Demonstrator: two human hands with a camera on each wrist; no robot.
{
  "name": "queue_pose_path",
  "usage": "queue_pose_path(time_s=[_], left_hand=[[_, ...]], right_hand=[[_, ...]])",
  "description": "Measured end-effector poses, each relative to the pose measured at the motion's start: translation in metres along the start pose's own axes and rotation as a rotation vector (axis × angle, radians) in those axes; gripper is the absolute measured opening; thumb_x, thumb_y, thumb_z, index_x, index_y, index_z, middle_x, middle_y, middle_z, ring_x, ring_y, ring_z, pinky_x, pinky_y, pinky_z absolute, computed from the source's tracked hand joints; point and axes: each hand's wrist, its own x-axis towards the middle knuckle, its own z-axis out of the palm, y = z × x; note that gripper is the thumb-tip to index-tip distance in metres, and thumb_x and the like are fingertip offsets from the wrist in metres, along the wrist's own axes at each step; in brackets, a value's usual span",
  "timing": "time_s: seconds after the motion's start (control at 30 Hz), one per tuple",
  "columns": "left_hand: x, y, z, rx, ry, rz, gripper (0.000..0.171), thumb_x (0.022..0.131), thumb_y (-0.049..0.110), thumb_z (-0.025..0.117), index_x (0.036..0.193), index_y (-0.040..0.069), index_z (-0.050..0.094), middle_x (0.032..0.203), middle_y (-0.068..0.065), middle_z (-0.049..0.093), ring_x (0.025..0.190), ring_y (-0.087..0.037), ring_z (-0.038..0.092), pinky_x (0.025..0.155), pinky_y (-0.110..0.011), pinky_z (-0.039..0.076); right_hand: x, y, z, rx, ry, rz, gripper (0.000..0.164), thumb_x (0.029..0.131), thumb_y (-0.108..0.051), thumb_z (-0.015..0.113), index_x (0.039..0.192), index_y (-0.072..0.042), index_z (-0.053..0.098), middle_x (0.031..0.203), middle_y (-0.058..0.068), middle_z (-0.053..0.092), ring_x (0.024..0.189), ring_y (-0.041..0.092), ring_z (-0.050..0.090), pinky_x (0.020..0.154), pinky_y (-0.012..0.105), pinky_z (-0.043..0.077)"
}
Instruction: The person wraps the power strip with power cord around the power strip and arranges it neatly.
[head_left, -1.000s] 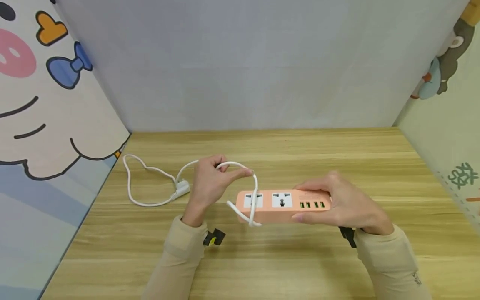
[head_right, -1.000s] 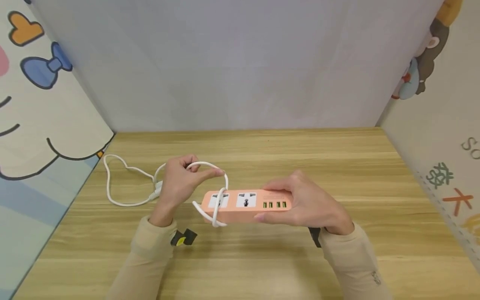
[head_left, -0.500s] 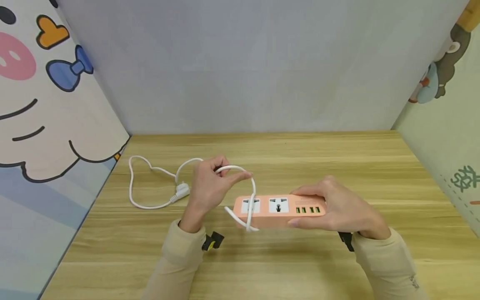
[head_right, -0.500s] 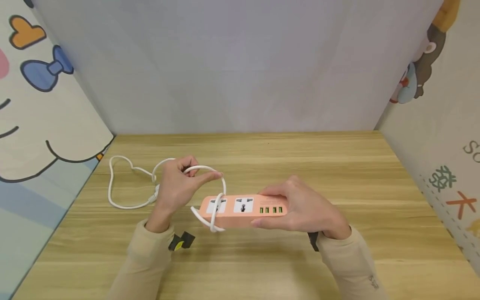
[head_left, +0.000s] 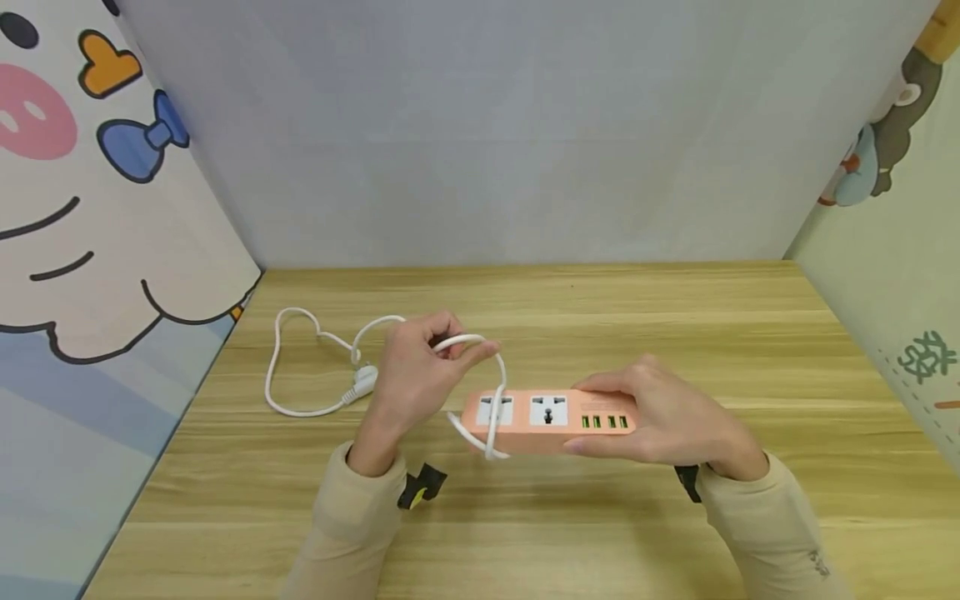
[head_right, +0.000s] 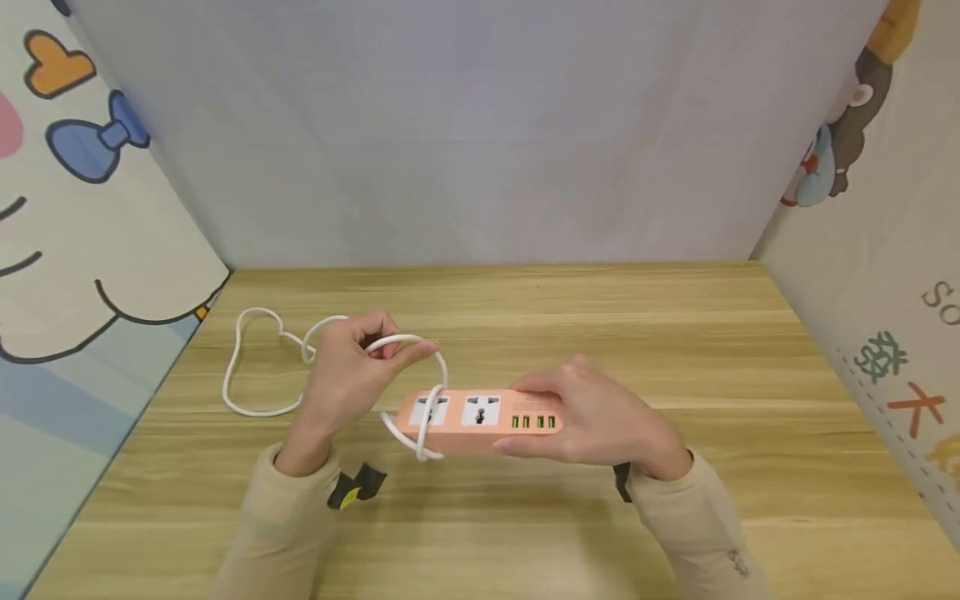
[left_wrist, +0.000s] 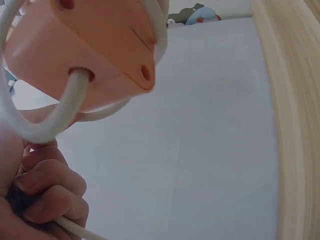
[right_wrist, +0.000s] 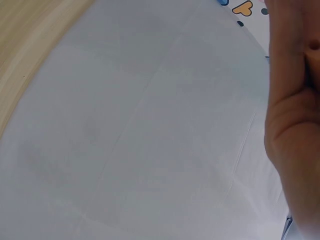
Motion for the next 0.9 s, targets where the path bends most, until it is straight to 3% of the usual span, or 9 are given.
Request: queue_pose_path(time_s=[0.33, 0.63, 0.9], left_hand=[[-0.006, 0.01, 0.0, -0.042, -0.045, 0.052, 0.038, 0.087, 0.031, 0.082, 0.062, 0.016, 0.057, 0.054, 0.006, 0.044, 0.048, -0.006, 0.034, 0.048, -0.022, 0.027], [-0.008, 0.019, 0.003, -0.038, -0.102, 0.101, 0.032, 0.095, 0.028, 0.072, 0.068, 0.013, 0.066, 0.053, 0.007, 0.041, 0.048, -0.005, 0.031, 0.047, -0.021, 0.023], [-0.009, 0.024, 0.004, -0.03, -0.132, 0.16, 0.04, 0.105, 0.025, 0.056, 0.068, 0.011, 0.063, 0.055, 0.004, 0.048, 0.048, -0.01, 0.04, 0.046, -0.022, 0.032]], right_hand=[[0.002, 0.003, 0.004, -0.061, 0.04, 0.036, 0.03, 0.083, -0.043, 0.082, 0.104, -0.022, 0.075, 0.068, -0.02, 0.061, 0.051, -0.002, 0.049, 0.048, 0.021, 0.042], [0.004, 0.005, 0.005, -0.098, 0.092, 0.028, 0.025, 0.085, -0.042, 0.081, 0.097, -0.021, 0.074, 0.065, -0.018, 0.058, 0.05, -0.003, 0.047, 0.048, 0.02, 0.041], [0.006, 0.006, 0.003, -0.099, 0.109, 0.023, 0.021, 0.089, -0.038, 0.078, 0.098, -0.02, 0.072, 0.068, -0.016, 0.06, 0.053, -0.002, 0.049, 0.051, 0.021, 0.044]])
